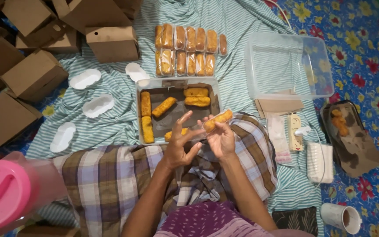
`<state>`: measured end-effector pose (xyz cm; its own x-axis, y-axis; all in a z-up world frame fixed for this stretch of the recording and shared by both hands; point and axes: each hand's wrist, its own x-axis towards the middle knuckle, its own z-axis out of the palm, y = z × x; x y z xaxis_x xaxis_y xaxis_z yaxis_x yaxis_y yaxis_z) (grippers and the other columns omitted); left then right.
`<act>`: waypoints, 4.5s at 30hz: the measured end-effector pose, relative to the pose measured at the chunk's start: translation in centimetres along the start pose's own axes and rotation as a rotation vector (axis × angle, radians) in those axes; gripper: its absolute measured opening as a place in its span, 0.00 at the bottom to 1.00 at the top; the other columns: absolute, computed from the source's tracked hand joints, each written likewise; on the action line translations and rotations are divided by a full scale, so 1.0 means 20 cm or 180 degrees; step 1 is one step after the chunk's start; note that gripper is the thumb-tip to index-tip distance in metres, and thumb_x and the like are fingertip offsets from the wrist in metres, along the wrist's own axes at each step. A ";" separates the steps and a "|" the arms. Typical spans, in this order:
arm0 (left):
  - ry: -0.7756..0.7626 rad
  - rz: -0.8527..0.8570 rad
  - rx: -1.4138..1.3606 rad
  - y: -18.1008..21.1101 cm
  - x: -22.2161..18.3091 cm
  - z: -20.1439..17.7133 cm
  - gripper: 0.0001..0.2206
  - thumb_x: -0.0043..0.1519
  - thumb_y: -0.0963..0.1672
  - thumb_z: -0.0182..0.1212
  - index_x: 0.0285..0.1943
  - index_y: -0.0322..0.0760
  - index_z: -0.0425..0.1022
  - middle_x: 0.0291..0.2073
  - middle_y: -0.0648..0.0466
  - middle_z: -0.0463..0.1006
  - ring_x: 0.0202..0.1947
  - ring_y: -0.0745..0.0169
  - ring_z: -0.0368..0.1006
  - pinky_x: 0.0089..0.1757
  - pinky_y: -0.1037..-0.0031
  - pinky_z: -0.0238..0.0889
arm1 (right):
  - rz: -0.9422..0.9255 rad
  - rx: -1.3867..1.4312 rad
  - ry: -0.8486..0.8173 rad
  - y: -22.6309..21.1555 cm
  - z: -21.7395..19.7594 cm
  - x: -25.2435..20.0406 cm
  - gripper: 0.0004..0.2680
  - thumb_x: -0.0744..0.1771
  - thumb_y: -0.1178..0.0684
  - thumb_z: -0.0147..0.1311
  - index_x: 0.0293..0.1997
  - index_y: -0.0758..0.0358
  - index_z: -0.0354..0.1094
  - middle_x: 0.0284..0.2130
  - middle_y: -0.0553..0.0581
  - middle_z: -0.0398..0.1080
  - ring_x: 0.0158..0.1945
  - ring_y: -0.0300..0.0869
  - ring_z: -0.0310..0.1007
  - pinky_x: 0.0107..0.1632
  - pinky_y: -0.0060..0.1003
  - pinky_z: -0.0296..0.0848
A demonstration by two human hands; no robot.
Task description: Wrapping individual food items in plastic film and organizing them in a container.
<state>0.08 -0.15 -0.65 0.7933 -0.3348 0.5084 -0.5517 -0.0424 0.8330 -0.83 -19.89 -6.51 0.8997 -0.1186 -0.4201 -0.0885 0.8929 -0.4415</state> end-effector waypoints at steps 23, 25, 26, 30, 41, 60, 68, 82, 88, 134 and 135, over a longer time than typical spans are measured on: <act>0.0211 0.0048 0.0000 -0.03 -0.01 0.04 0.22 0.55 0.46 0.73 0.60 0.55 0.80 0.72 0.42 0.57 0.68 0.39 0.61 0.65 0.53 0.50 | -0.0556 -0.0568 -0.0525 0.02 0.17 -0.16 0.28 0.56 0.76 0.57 0.55 0.50 0.56 0.55 0.56 0.70 0.60 0.54 0.71 0.67 0.59 0.67; 0.0236 0.0075 -0.0027 -0.03 -0.01 0.04 0.21 0.55 0.46 0.73 0.60 0.56 0.80 0.72 0.42 0.57 0.68 0.39 0.61 0.65 0.53 0.51 | -0.0585 -0.0630 -0.0500 0.02 0.19 -0.17 0.28 0.56 0.78 0.55 0.55 0.51 0.55 0.55 0.56 0.70 0.60 0.53 0.71 0.67 0.59 0.67; 0.0243 0.0071 -0.0049 -0.03 -0.01 0.05 0.22 0.55 0.45 0.73 0.60 0.55 0.80 0.72 0.42 0.58 0.68 0.39 0.62 0.65 0.53 0.51 | -0.0596 -0.0633 -0.0458 0.03 0.19 -0.17 0.28 0.56 0.78 0.55 0.55 0.51 0.55 0.55 0.56 0.69 0.59 0.53 0.72 0.67 0.60 0.67; 0.0320 0.0068 -0.0091 0.00 0.00 0.04 0.20 0.55 0.45 0.73 0.59 0.52 0.80 0.71 0.43 0.59 0.66 0.41 0.64 0.64 0.54 0.53 | -0.0581 -0.0689 -0.0290 0.03 0.14 -0.14 0.29 0.56 0.79 0.53 0.55 0.51 0.53 0.53 0.55 0.68 0.57 0.50 0.73 0.66 0.58 0.69; 0.0662 -0.0113 -0.0073 -0.01 0.00 0.05 0.08 0.62 0.44 0.67 0.49 0.46 0.83 0.65 0.42 0.67 0.64 0.40 0.68 0.61 0.55 0.58 | -0.0618 -0.0804 -0.0243 0.07 0.16 -0.13 0.30 0.56 0.79 0.54 0.56 0.49 0.52 0.51 0.53 0.69 0.54 0.48 0.76 0.62 0.53 0.75; 0.0699 -0.0010 -0.0272 -0.13 -0.07 0.12 0.11 0.60 0.47 0.67 0.50 0.47 0.80 0.69 0.42 0.64 0.63 0.40 0.69 0.61 0.54 0.61 | -0.0587 -0.1380 -0.0423 0.02 0.04 -0.07 0.24 0.58 0.76 0.53 0.58 0.66 0.61 0.48 0.61 0.71 0.52 0.49 0.76 0.54 0.44 0.79; 0.0548 -0.0153 -0.0455 -0.09 -0.11 0.09 0.11 0.64 0.45 0.64 0.55 0.48 0.75 0.73 0.46 0.58 0.70 0.48 0.63 0.67 0.57 0.62 | -0.0449 -0.1405 -0.0320 -0.01 0.06 -0.03 0.24 0.59 0.70 0.55 0.61 0.68 0.55 0.52 0.65 0.67 0.57 0.56 0.72 0.60 0.44 0.73; 0.0816 -0.0106 -0.0435 -0.13 -0.12 0.13 0.11 0.65 0.47 0.63 0.56 0.52 0.75 0.72 0.46 0.61 0.72 0.50 0.63 0.69 0.56 0.60 | -0.0500 -0.1608 -0.0651 -0.02 0.03 0.06 0.20 0.60 0.69 0.54 0.58 0.66 0.60 0.49 0.61 0.70 0.54 0.50 0.75 0.60 0.41 0.75; 0.0864 -0.0228 -0.0658 -0.18 -0.13 0.18 0.14 0.65 0.48 0.62 0.58 0.48 0.74 0.75 0.47 0.59 0.74 0.54 0.62 0.67 0.64 0.63 | -0.0393 -0.1683 -0.1000 -0.03 0.11 0.03 0.16 0.61 0.68 0.54 0.53 0.69 0.64 0.47 0.61 0.71 0.54 0.49 0.75 0.64 0.39 0.74; 0.0840 -0.0359 -0.0203 -0.04 0.03 0.05 0.05 0.58 0.44 0.69 0.42 0.45 0.85 0.67 0.44 0.66 0.62 0.46 0.70 0.60 0.66 0.60 | -0.0692 -0.0612 -0.0031 0.08 0.20 -0.01 0.27 0.57 0.79 0.54 0.50 0.50 0.52 0.48 0.51 0.70 0.48 0.45 0.77 0.61 0.54 0.75; 0.0849 -0.0323 -0.0177 -0.02 0.04 0.05 0.05 0.57 0.44 0.70 0.40 0.44 0.85 0.67 0.43 0.66 0.62 0.46 0.70 0.60 0.66 0.61 | -0.0689 -0.0606 -0.0028 0.08 0.19 -0.01 0.27 0.56 0.79 0.54 0.50 0.50 0.52 0.48 0.51 0.70 0.48 0.45 0.77 0.62 0.55 0.75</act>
<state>0.79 -1.27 -0.81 0.8875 -0.0718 0.4551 -0.4569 -0.0089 0.8895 0.53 -16.85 -4.18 0.9100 -0.2930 -0.2932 0.0282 0.7495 -0.6614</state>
